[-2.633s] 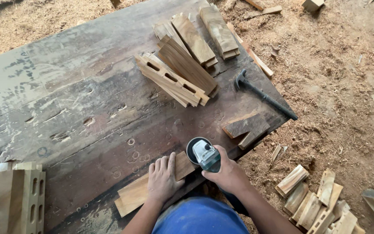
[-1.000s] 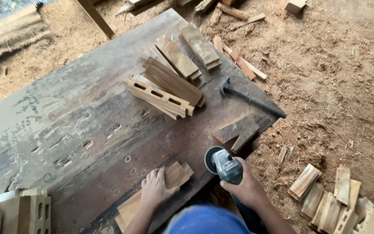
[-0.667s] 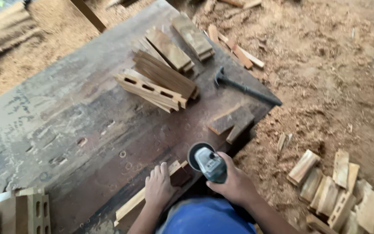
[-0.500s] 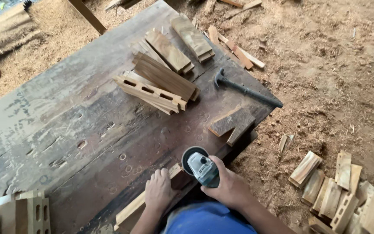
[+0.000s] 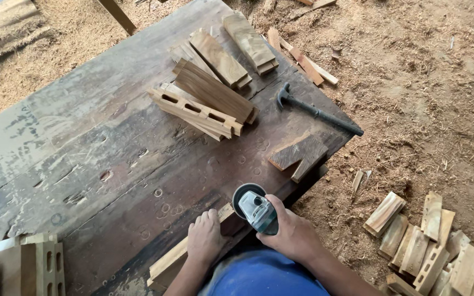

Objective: The person uses an angle grinder with a sanding disc to smooth the edges and surfaces of small wooden pieces with cutouts. The person holds each piece with one hand and moves the grinder along the wood, then places the finished piece aside.

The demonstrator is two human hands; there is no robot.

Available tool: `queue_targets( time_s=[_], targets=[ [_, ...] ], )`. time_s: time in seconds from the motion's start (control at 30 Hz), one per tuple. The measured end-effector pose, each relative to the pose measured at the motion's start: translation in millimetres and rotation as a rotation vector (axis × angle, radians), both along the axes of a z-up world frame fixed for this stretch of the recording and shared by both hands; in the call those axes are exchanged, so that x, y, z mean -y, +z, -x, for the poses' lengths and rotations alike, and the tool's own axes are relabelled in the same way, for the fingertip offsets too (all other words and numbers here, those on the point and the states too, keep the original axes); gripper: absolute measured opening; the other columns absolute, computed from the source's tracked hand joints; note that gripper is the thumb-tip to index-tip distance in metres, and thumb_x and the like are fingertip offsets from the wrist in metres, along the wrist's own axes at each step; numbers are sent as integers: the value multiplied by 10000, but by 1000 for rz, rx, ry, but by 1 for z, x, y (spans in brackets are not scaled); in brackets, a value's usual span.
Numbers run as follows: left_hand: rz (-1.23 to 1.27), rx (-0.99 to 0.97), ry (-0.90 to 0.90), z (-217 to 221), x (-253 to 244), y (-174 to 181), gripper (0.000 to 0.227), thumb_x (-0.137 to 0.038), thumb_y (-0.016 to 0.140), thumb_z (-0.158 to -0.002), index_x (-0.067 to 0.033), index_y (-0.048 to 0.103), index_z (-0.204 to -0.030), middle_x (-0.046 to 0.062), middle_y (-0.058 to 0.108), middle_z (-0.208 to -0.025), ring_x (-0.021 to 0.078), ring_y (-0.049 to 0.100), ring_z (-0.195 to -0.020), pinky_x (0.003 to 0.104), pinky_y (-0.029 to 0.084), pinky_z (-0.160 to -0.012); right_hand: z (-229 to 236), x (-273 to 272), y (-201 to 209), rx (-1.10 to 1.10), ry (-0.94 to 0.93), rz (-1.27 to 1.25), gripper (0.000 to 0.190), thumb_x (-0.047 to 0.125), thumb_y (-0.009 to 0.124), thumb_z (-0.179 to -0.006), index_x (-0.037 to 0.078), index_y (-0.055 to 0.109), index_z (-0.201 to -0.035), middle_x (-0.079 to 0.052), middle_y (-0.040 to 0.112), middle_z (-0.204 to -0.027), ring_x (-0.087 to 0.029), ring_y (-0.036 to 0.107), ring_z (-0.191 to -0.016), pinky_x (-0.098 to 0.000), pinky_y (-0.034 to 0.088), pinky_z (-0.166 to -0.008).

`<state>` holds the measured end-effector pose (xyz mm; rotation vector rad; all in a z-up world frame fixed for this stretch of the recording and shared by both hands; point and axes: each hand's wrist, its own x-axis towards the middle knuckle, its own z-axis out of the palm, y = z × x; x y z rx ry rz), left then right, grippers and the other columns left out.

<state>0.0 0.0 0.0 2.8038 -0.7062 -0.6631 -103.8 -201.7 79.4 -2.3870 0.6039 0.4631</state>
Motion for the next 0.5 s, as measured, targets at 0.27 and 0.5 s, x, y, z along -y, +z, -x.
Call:
queue_targets(
  time_s=[0.27,0.5],
  targets=[
    [41,7,-8,-2,-1,1,720,-414,912,-653,-81,516,-1155,83,611,-1112,280,596,-1117,448,474,-900,-2,4,6,-49,21,29,991,493,807,-728,278,226,-1501,-179,677,-1198,-418,693,-1069,-526,549,-923],
    [23,19,-15,-2,1,-2,730,-435,907,-660,-86,515,-1167,84,617,-1106,278,606,-1112,453,484,-886,0,15,0,5,-42,44,1009,495,804,-730,270,214,-1517,-189,682,-1176,-406,703,-1055,-520,555,-914]
  ],
)
